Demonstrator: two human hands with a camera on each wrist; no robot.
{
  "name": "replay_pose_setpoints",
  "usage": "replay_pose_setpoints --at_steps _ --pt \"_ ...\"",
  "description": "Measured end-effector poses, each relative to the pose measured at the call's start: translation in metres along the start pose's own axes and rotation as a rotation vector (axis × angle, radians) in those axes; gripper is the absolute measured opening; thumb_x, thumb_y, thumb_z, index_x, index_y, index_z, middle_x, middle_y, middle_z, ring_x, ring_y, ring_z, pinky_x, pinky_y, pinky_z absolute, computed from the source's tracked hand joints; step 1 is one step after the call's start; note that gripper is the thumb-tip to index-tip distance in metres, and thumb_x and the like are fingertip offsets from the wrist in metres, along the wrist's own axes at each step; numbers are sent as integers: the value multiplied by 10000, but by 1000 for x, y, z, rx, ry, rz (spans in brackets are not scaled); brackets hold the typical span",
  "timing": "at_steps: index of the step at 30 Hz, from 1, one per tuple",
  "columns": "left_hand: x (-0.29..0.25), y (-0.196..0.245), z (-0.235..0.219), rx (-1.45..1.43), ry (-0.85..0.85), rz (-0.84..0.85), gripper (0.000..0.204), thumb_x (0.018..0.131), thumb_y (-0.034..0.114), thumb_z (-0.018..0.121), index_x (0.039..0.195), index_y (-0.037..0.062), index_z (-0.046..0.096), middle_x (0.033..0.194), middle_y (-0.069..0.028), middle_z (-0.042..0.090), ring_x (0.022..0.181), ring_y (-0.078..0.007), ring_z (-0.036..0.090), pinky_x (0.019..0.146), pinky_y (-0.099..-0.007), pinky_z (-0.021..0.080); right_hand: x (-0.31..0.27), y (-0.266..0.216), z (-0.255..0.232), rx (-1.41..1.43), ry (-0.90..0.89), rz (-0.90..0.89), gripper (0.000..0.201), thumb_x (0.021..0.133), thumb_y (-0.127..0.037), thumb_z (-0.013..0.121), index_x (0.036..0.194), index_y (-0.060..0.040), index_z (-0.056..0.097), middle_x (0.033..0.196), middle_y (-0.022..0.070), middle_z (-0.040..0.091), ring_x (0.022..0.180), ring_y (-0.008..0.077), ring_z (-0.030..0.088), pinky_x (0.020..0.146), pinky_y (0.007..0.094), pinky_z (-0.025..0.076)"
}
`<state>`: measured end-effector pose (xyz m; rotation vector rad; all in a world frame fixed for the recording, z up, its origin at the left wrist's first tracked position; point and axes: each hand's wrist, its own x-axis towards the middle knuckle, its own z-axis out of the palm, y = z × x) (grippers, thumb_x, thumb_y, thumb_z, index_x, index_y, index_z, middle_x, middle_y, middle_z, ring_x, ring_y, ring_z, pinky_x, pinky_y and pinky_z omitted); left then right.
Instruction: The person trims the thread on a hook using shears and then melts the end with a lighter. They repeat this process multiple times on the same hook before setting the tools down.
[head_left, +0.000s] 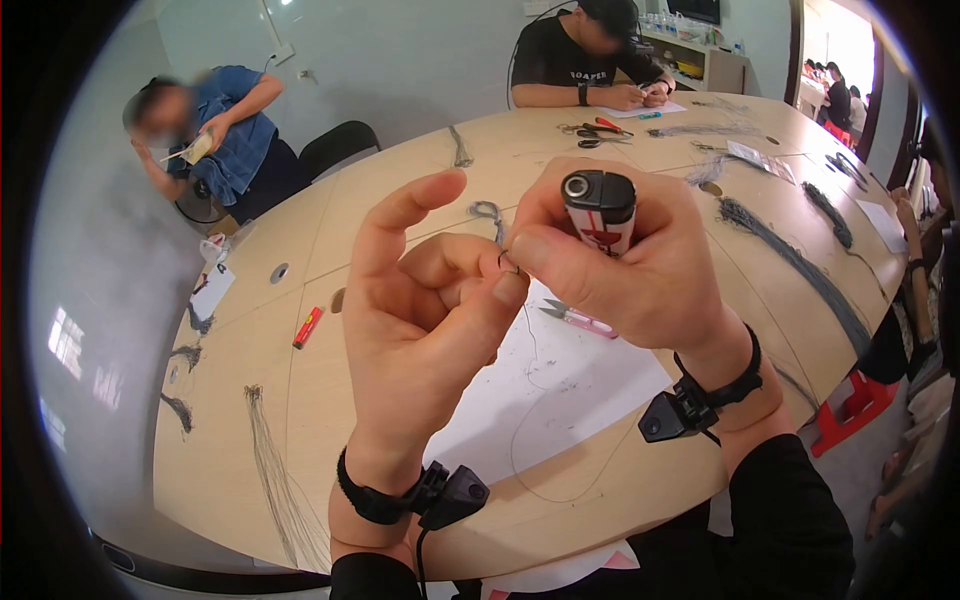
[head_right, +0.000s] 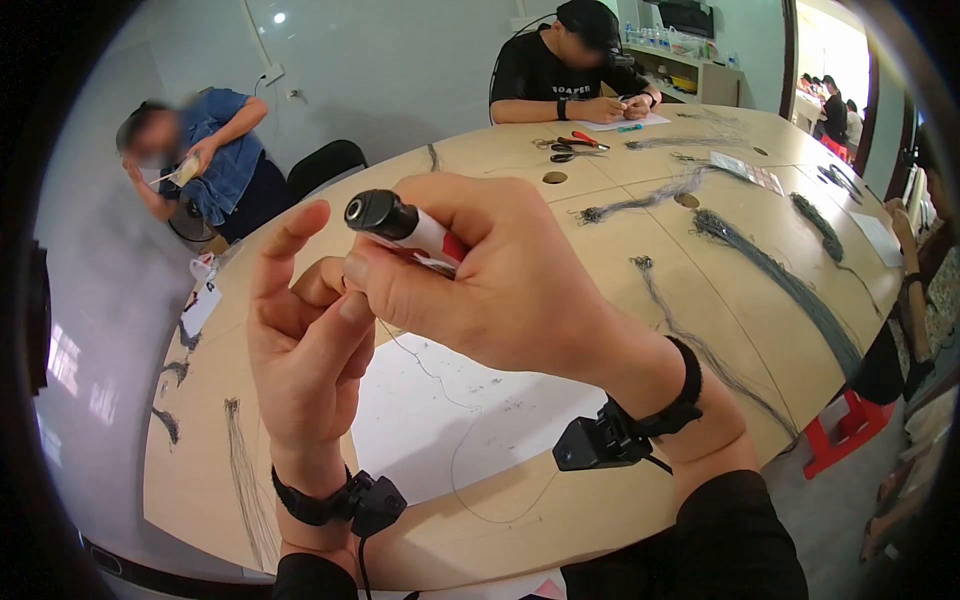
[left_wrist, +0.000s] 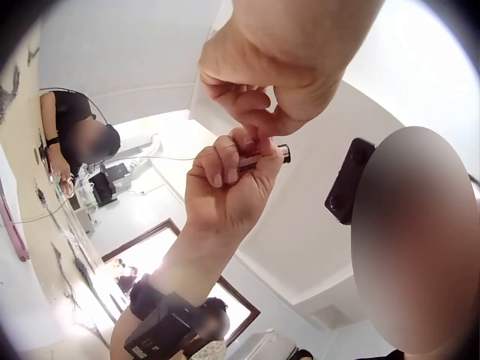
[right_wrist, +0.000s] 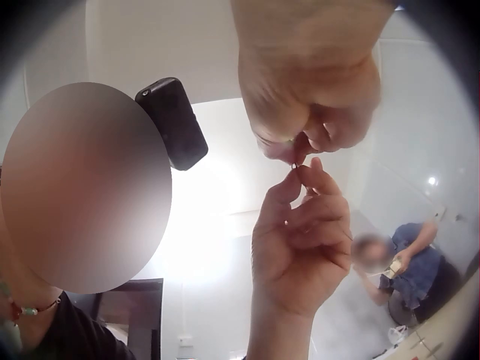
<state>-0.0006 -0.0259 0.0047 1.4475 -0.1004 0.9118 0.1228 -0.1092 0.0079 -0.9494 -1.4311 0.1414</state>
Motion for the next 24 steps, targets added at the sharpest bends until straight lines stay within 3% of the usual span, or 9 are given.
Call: replay_pose_setpoints --at_steps 3,5,11,15,17,21,24 --pt "0 -1 0 3 -12 -36 471 700 -52 543 1116 -12 326 700 -59 554 532 -39 482 420 -144 364 -1 1 -1 -40 -38 -45 115 730 -112 560 724 -3 524 588 -1 462 512 39 379 447 187 328" --pt "1 -1 -1 -60 -23 -75 458 701 -42 546 1110 -13 340 717 -69 559 564 -55 496 426 -151 372 -1 -4 0 3 -67 70 138 737 -127 554 727 5 513 586 6 462 511 42 383 448 188 331" --pt "1 -1 -2 -84 -11 -87 442 700 -28 562 1094 -13 363 740 -78 562 576 -61 502 434 -155 386 -2 -1 2 68 -43 124 82 739 -92 526 705 -21 502 646 -10 486 559 41 401 490 181 322" --pt "1 -1 -3 -78 -6 -77 436 697 -29 568 1085 -15 369 736 -73 555 578 -57 500 434 -149 387 -1 -1 4 130 -32 116 84 741 -91 525 707 -18 501 651 -9 489 565 42 403 494 182 325" --pt "0 -1 -2 -48 38 -53 415 698 -38 566 1067 -16 378 732 -68 547 570 -49 494 431 -144 384 -1 6 3 44 -48 8 137 752 -145 542 739 -14 503 575 -11 450 523 44 379 460 188 327" --pt "0 -3 -2 -36 39 11 387 700 -40 563 1045 -14 389 731 -67 543 557 -45 487 428 -143 382 2 4 5 -27 -9 -49 133 750 -142 544 752 -14 507 573 -14 444 515 46 367 457 187 319" --pt "0 0 -3 -58 64 -13 370 701 -39 565 1029 -13 397 732 -66 544 547 -40 481 428 -138 375 3 1 2 -48 26 -9 132 742 -140 554 744 -12 518 572 -12 447 507 48 358 449 191 310"
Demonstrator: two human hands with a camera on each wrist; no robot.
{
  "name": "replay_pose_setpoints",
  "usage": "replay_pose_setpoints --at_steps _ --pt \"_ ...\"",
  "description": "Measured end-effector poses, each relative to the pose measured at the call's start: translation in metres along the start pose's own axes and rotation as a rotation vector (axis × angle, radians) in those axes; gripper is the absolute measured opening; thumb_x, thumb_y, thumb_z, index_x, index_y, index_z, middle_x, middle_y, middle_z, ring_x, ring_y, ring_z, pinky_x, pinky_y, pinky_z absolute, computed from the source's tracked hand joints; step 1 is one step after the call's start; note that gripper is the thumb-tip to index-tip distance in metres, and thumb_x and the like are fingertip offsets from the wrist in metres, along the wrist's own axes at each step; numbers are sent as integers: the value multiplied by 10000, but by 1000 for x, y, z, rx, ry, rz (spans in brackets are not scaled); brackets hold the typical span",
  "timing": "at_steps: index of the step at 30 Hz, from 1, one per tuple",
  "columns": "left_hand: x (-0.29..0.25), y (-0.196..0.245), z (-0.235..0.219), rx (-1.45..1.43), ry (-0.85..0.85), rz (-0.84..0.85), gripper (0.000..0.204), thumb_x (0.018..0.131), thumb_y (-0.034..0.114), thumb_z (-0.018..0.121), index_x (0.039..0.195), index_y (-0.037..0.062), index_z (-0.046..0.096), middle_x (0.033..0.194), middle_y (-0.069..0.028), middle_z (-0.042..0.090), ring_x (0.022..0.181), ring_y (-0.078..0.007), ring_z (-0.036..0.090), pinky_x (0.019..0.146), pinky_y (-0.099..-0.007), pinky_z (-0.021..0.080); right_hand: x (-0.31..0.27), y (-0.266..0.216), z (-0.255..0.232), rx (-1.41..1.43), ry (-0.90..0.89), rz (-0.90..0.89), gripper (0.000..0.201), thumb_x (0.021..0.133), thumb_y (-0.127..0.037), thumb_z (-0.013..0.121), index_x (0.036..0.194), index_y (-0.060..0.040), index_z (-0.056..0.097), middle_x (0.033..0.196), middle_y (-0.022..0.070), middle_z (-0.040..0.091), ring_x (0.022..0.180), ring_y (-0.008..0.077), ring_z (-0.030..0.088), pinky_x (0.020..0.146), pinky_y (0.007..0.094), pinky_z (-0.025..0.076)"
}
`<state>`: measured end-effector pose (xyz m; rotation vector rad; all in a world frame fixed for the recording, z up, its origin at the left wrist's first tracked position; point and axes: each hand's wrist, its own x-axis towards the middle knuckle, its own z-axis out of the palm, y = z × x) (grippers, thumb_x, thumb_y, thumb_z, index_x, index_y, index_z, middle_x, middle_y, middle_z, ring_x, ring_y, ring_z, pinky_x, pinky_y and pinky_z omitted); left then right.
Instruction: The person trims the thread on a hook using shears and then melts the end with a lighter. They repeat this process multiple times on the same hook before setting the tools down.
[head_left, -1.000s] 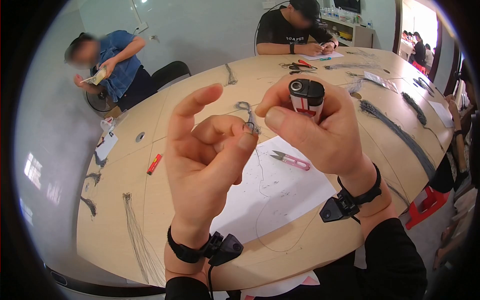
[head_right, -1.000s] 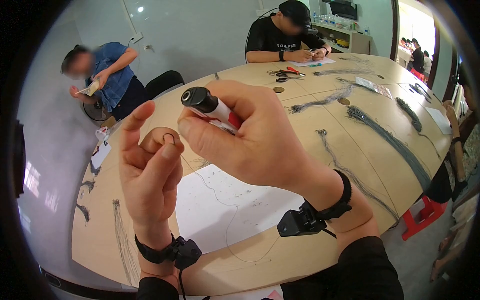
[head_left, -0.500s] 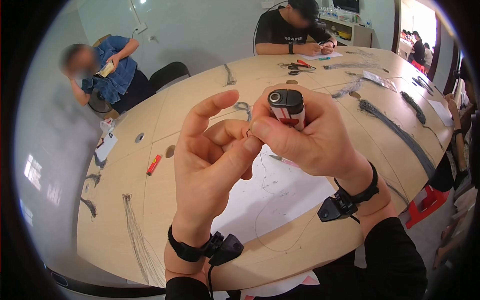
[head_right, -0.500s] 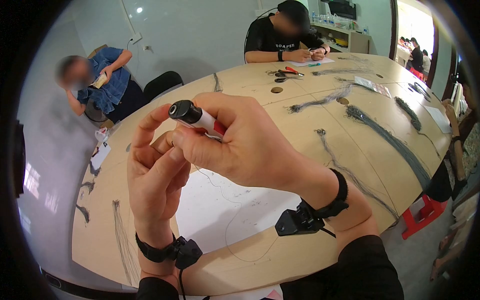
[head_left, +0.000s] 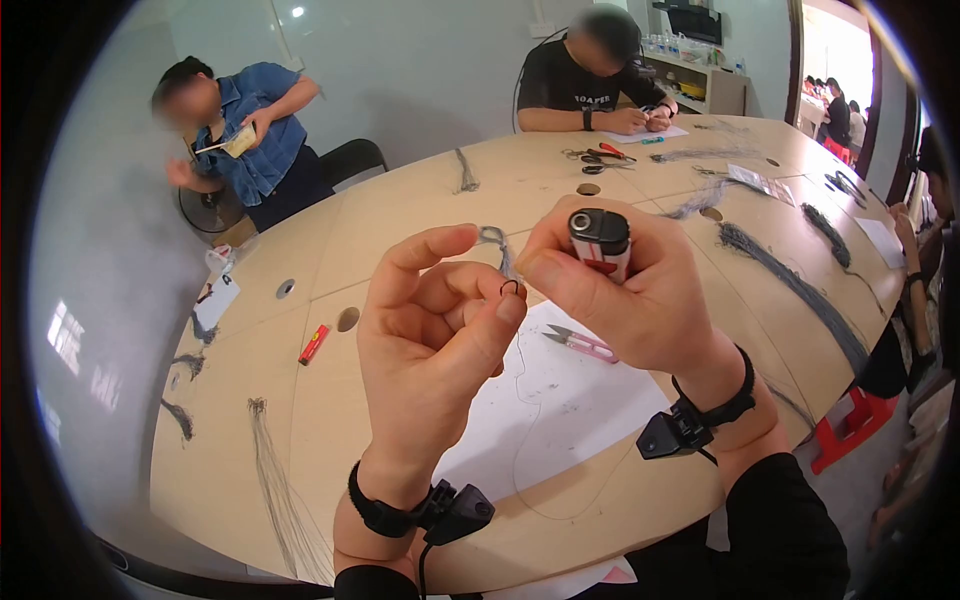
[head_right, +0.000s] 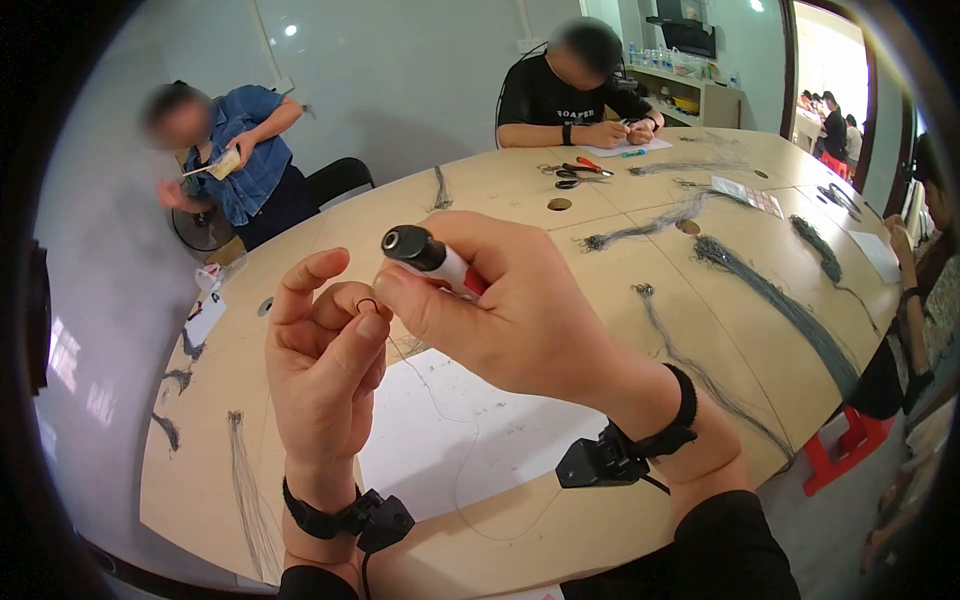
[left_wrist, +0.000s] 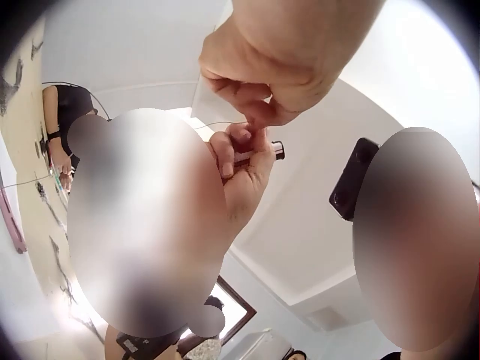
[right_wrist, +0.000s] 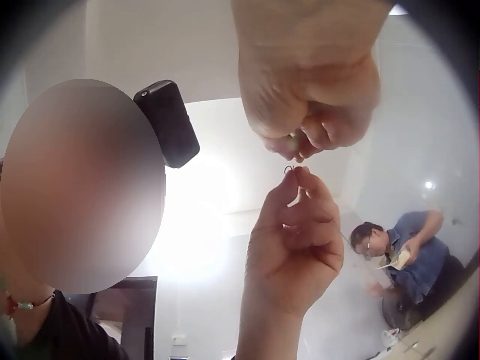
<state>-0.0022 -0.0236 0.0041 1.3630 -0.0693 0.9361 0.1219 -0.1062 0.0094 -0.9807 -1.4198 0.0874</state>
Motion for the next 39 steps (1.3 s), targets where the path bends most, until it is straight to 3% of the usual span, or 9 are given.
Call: replay_pose_setpoints --at_steps 3,12,15,17,21,27,29,32,39 --pt "-1 2 -1 16 13 6 362 701 -43 563 1023 -14 400 733 -68 545 547 -37 480 428 -134 370 0 -3 -3 -84 -43 33 127 737 -134 560 721 -12 528 571 -9 450 502 45 347 442 190 302" --pt "-2 -4 0 80 -50 33 363 693 -64 563 1018 -16 408 737 -50 534 538 -21 459 484 -142 375 -3 -5 2 20 -54 29 143 713 -121 588 740 5 527 612 9 471 524 44 400 447 189 332" --pt "-2 -4 0 125 -52 69 364 695 -67 561 1020 -14 408 746 -51 533 541 -20 460 485 -139 373 -3 -6 3 -10 -59 17 39 708 -35 532 730 -7 519 653 -2 494 574 51 432 508 187 347" --pt "-2 -6 1 153 -19 128 363 696 -69 559 1021 -15 407 750 -54 533 540 -22 461 485 -140 375 -2 -1 1 -127 -38 -96 47 711 -41 532 740 -9 515 655 0 492 577 54 430 511 188 345" --pt "-3 -5 5 215 2 176 361 703 -64 552 1027 -16 401 756 -55 534 539 -27 465 484 -140 375 -1 -2 2 -121 -33 -133 46 720 -46 527 739 -8 511 661 4 495 577 59 431 515 189 344" --pt "-2 -3 2 156 -19 18 245 733 -7 549 961 -17 461 741 -35 537 559 -42 478 493 -147 380 0 0 -2 -35 -73 -29 61 743 -65 510 732 -5 509 660 7 495 577 61 432 516 188 342" --pt "-1 -3 -2 111 -85 -188 153 736 35 572 872 -7 516 703 -20 541 568 -43 477 495 -151 377 0 2 -1 -1 -80 4 68 745 -70 509 723 -6 508 658 5 494 582 58 434 517 186 341" --pt "-2 -2 -1 84 -63 -161 111 734 64 588 815 5 540 679 -14 546 569 -42 476 490 -150 371 0 6 -1 -7 -74 -36 103 751 -110 534 735 -17 493 588 -5 433 519 62 360 459 196 318" --pt "-2 -5 -2 18 -33 -115 99 724 14 585 809 -7 538 703 -21 551 616 -45 499 524 -148 388 -1 4 0 -44 -30 -64 95 735 -99 544 740 -18 494 612 -3 440 539 61 364 466 193 317"
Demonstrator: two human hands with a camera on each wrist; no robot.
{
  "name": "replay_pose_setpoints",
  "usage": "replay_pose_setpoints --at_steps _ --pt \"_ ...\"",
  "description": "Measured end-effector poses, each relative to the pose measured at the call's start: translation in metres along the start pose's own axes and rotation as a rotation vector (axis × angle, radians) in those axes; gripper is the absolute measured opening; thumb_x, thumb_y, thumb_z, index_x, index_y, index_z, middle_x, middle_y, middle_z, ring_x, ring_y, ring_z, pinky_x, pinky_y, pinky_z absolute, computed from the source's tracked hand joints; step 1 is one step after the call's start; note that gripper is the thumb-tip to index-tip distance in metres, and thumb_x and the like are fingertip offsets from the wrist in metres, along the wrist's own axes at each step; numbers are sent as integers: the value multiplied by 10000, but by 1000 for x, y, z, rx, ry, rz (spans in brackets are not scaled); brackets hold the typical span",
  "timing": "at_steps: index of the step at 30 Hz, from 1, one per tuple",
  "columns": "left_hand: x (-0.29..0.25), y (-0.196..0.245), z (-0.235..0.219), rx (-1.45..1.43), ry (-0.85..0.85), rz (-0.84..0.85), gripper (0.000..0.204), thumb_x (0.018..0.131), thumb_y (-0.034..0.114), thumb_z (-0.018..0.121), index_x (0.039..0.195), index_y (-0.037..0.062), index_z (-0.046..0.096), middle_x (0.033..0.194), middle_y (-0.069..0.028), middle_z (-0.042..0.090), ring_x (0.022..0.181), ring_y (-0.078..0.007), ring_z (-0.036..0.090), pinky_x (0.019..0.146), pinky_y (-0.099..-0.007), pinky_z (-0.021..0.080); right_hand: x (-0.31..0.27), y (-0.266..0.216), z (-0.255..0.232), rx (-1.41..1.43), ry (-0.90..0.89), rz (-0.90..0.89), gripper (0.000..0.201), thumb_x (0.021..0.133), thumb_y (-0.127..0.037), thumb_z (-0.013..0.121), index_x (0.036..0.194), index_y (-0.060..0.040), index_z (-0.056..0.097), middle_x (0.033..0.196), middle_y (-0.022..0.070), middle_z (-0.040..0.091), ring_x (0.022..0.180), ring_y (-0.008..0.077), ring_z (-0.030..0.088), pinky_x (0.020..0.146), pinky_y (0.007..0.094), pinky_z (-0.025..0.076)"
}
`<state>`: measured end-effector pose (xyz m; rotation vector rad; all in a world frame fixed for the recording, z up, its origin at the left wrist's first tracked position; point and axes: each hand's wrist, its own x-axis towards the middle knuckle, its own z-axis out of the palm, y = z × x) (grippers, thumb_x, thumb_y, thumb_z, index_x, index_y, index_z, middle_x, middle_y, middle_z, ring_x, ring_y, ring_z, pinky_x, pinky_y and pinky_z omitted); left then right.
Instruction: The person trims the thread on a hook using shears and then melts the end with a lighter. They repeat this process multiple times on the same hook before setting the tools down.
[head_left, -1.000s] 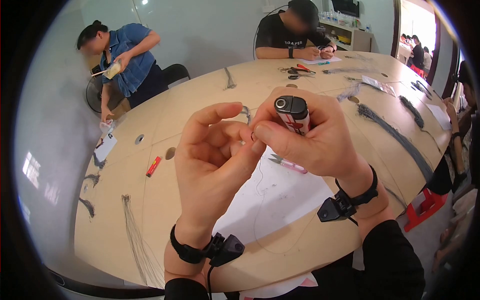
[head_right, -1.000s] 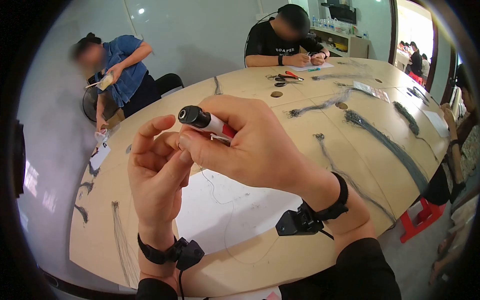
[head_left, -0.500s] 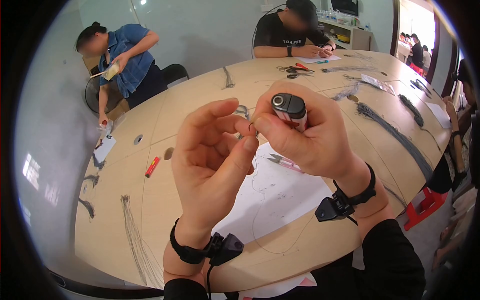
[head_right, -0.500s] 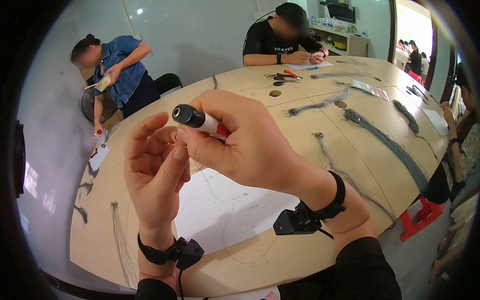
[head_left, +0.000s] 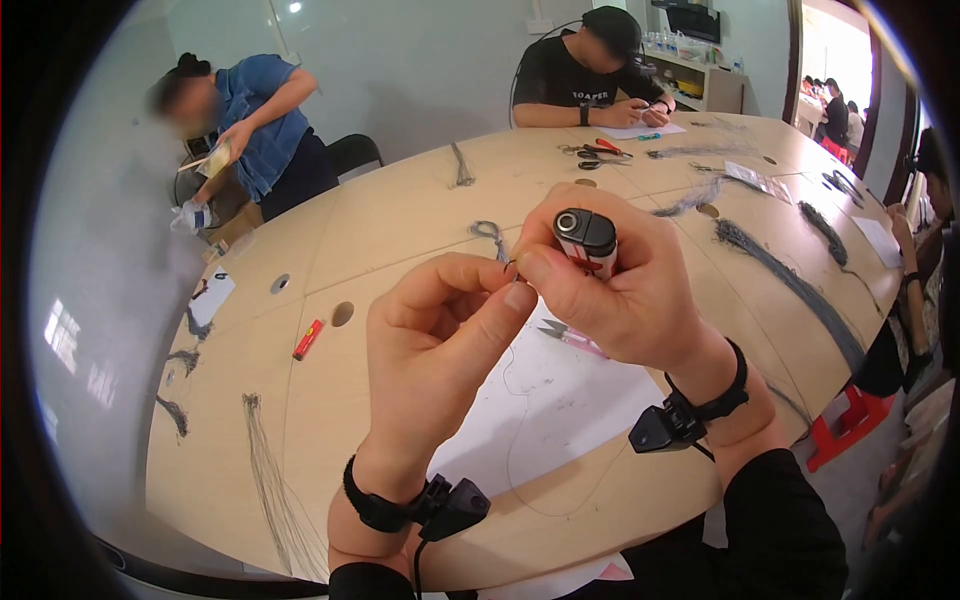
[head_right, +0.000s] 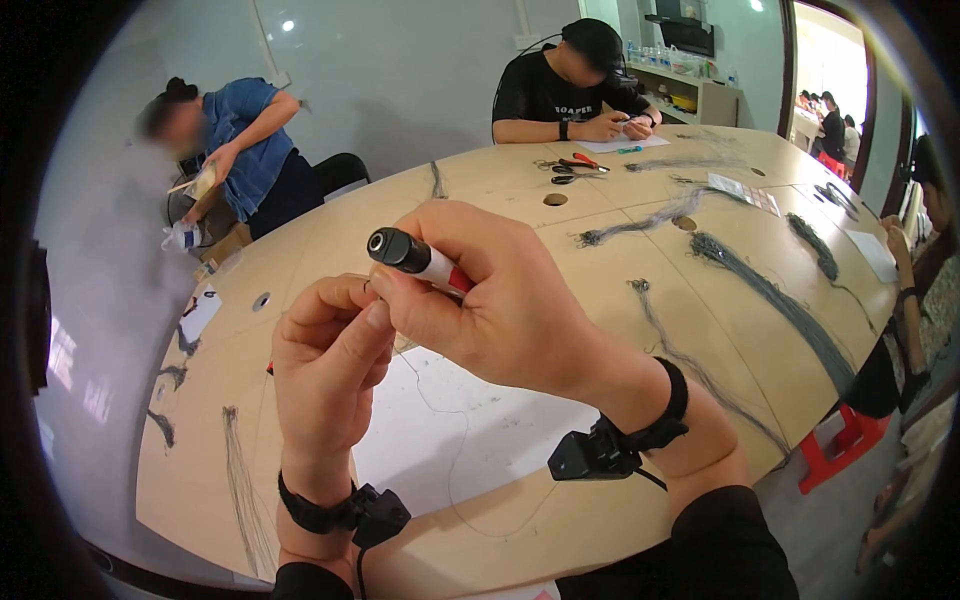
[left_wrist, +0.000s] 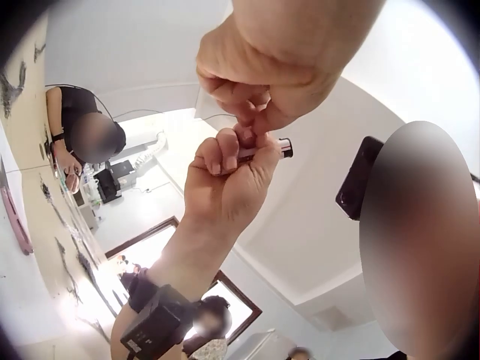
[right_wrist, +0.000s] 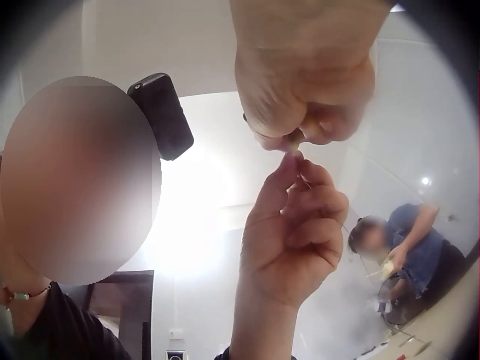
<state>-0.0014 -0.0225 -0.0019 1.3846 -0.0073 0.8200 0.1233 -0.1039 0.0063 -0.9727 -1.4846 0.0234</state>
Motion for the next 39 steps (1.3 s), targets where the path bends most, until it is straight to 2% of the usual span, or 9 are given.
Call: replay_pose_setpoints --at_steps 5,14,18,20,21,30,33,35,39 --pt "1 -4 0 93 -2 139 99 712 -14 588 802 -10 546 728 -27 549 637 -50 503 537 -151 394 -1 -3 1 -21 14 26 61 740 -67 511 712 -13 500 629 -13 457 551 46 382 491 177 308" --pt "3 -8 0 123 22 193 98 708 -14 593 797 -12 552 742 -32 547 628 -53 501 537 -156 397 0 1 -1 -30 22 1 106 733 -106 546 731 -12 497 604 5 442 533 70 372 457 206 315" --pt "2 -6 1 94 42 171 93 709 -6 594 792 -12 552 729 -33 554 619 -49 500 531 -153 395 1 -2 -3 -18 34 97 125 744 -120 537 707 -7 498 567 5 434 505 62 355 443 207 306" --pt "2 -4 -1 88 35 96 90 712 -1 592 792 -12 552 708 -32 560 610 -46 500 525 -151 393 2 -5 -8 -47 -14 184 66 736 -49 502 749 5 538 668 -6 511 574 39 424 507 174 345" --pt "2 -4 0 88 36 92 90 712 -1 592 792 -12 552 708 -32 560 610 -46 500 525 -151 393 2 -7 -10 -45 -14 188 66 736 -49 502 749 5 538 668 -6 511 574 39 424 507 174 345" --pt "3 -6 -1 56 17 119 63 714 -20 575 768 -12 544 674 -26 558 588 -42 500 514 -148 391 -1 -5 -4 -37 -17 103 62 702 -18 517 749 5 551 663 8 512 556 48 434 491 177 339" --pt "2 -6 0 112 24 133 62 712 -24 573 766 -13 544 676 -28 559 592 -40 502 518 -147 391 -1 -5 -3 -57 12 34 60 698 -17 519 747 -2 551 656 7 501 563 48 437 492 180 341" --pt "2 -5 0 171 44 142 63 709 -17 579 762 -12 546 662 -16 550 586 -33 494 496 -140 385 0 -8 -8 -148 -67 60 67 695 -17 524 757 -9 549 655 13 502 566 48 433 487 187 341" --pt "3 -7 -1 278 34 197 57 710 -8 581 757 -10 548 652 -2 538 579 -28 485 468 -135 378 2 -3 -8 -200 -69 -11 85 658 -12 546 742 -20 536 629 23 483 542 78 432 470 202 335"
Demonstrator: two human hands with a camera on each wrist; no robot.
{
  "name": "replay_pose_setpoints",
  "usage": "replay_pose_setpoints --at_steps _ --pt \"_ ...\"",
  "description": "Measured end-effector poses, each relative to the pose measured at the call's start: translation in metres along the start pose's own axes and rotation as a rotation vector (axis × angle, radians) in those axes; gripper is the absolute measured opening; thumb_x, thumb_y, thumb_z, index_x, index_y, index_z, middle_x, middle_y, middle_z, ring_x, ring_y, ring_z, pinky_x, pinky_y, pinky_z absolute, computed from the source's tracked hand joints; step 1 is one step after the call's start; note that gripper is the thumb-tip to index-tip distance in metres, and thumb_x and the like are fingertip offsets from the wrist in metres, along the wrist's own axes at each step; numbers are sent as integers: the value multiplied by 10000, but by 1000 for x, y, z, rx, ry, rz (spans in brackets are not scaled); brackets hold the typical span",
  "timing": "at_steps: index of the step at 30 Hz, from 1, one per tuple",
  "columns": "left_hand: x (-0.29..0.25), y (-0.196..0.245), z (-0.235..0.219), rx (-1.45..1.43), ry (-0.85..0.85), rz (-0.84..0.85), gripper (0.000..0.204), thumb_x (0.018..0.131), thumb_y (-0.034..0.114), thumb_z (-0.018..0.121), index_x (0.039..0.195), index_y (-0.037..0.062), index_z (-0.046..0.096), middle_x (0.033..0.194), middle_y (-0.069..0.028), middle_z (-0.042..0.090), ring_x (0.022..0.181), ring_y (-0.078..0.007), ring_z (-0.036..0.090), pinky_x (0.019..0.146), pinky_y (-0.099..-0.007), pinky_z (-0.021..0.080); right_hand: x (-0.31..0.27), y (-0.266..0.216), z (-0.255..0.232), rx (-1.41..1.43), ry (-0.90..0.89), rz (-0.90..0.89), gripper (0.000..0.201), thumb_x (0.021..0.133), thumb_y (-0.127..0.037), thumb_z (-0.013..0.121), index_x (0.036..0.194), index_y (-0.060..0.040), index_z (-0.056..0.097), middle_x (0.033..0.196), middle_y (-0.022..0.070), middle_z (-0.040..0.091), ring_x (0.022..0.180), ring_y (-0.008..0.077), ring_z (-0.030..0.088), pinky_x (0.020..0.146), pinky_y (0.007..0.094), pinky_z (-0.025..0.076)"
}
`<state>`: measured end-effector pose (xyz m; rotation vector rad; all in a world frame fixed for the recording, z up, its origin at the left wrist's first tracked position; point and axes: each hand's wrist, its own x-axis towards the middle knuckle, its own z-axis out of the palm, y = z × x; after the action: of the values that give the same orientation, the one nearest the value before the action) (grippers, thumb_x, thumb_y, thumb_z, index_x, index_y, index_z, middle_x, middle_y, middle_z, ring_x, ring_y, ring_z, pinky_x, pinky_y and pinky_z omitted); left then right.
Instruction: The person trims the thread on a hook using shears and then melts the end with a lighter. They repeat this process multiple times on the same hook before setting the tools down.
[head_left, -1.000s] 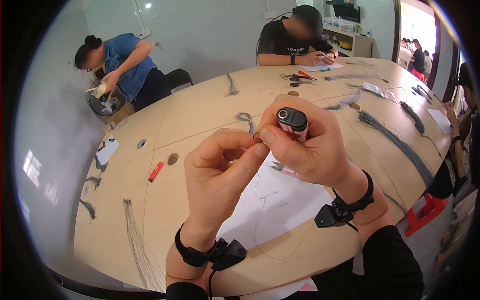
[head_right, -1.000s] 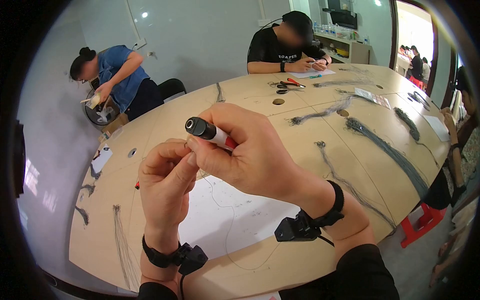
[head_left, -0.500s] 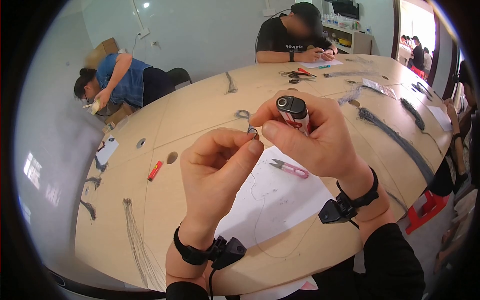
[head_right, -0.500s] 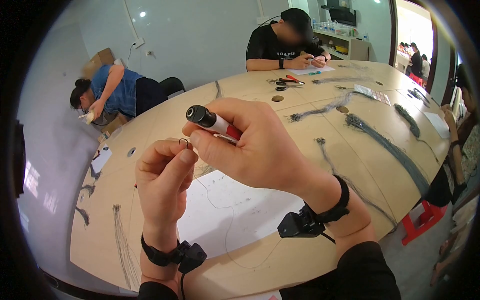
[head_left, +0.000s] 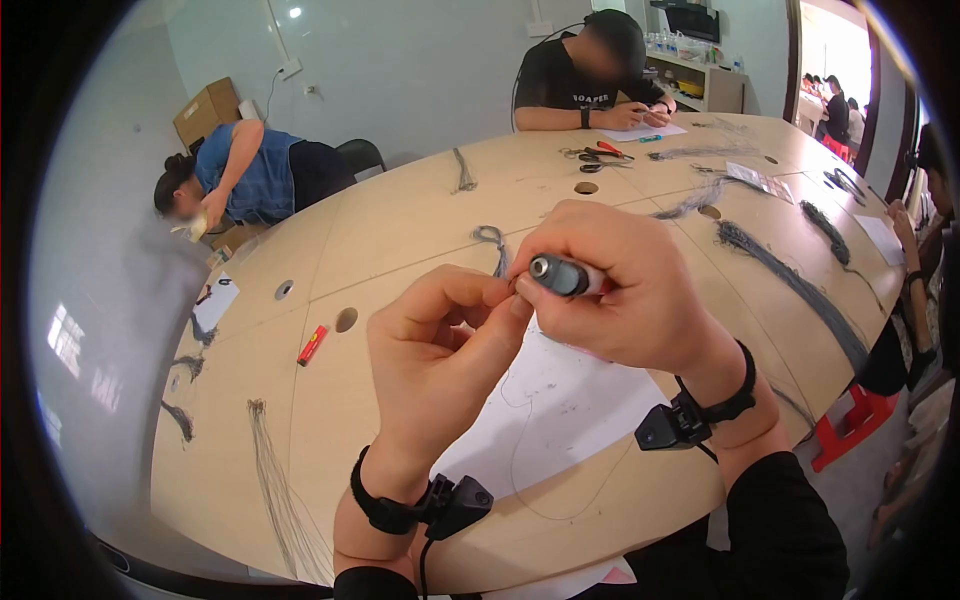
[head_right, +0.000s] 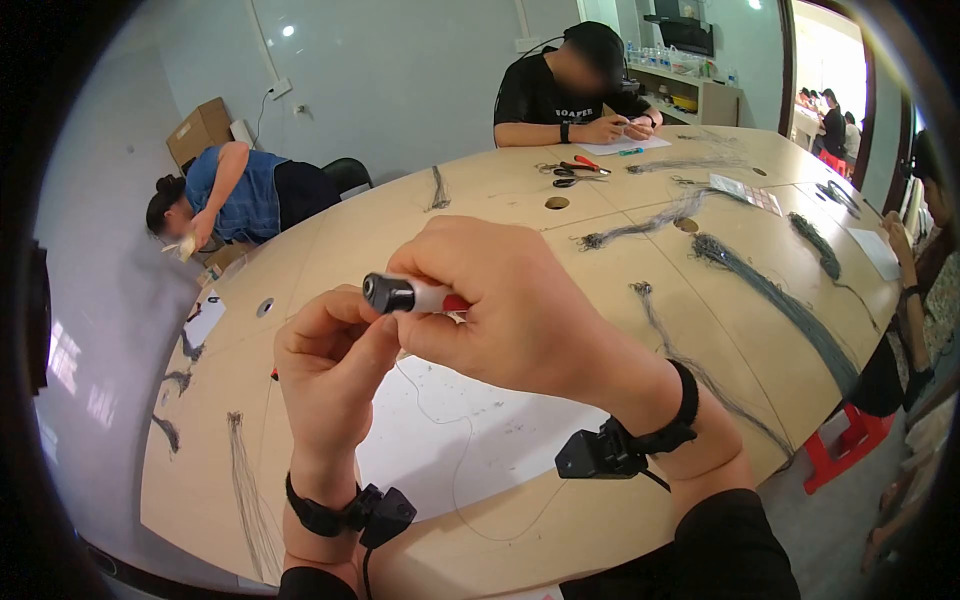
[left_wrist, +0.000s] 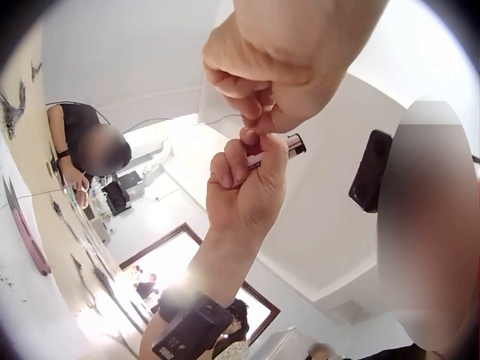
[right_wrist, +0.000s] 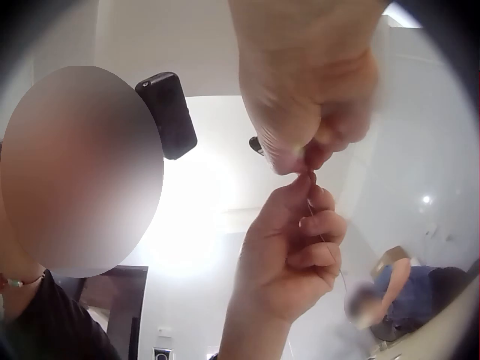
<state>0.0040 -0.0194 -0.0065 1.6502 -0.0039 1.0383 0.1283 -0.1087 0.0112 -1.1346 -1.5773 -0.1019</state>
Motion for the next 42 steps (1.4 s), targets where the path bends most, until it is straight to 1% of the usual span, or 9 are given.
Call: replay_pose_setpoints --at_steps 2,6,9,12,14,24,26,31,42 --pt "0 -2 1 33 -9 -19 53 714 -4 578 759 -9 550 648 8 528 581 -26 477 445 -133 369 2 1 -2 -250 -47 -170 162 621 -68 589 740 -22 490 642 65 467 543 202 466 469 266 377" --pt "-1 -2 2 -24 -4 -46 61 719 2 575 774 -12 554 665 3 536 597 -31 481 469 -139 381 1 -2 0 -287 -11 -154 174 607 -63 594 712 -34 459 630 71 447 556 232 463 472 281 377" --pt "0 2 -2 -51 -34 -89 83 723 13 574 797 -19 556 672 -4 541 611 -37 483 505 -148 396 1 3 0 -234 23 -181 160 619 -61 589 736 -28 486 640 76 460 544 223 463 469 276 374" --pt "1 3 -4 -55 -43 -140 94 728 27 573 805 -24 560 681 -9 548 607 -44 488 530 -157 402 0 1 0 -117 30 -60 83 655 -21 547 737 -23 535 616 24 477 538 100 432 471 204 337" --pt "2 5 -1 -108 12 -183 91 734 42 570 797 -23 564 681 -15 552 593 -48 489 517 -156 393 0 -5 -7 89 -9 183 61 698 -31 534 755 -9 544 646 3 503 570 57 429 492 184 337" --pt "2 0 -6 -183 -62 -159 93 745 57 560 801 -17 563 703 -37 567 583 -50 496 483 -156 382 -1 2 1 50 -20 60 127 726 -49 547 840 2 564 719 13 536 605 45 451 527 179 366" --pt "2 5 -3 -242 82 -184 106 754 64 552 824 -16 558 702 -41 566 575 -50 491 463 -147 370 1 3 6 193 118 202 162 719 -145 582 778 -3 534 632 17 506 544 64 401 488 195 343" --pt "5 2 5 -332 224 -52 150 764 92 548 875 -9 552 730 -59 581 521 -33 453 418 -134 313 -2 8 18 285 -54 225 208 719 -168 580 831 4 548 646 34 544 577 70 453 516 210 375" --pt "18 56 -31 -457 44 107 163 829 138 449 924 17 503 885 -42 528 573 -39 353 409 -138 281 1 18 10 260 -32 129 183 733 -192 578 760 -11 589 609 33 563 568 64 516 500 194 385"
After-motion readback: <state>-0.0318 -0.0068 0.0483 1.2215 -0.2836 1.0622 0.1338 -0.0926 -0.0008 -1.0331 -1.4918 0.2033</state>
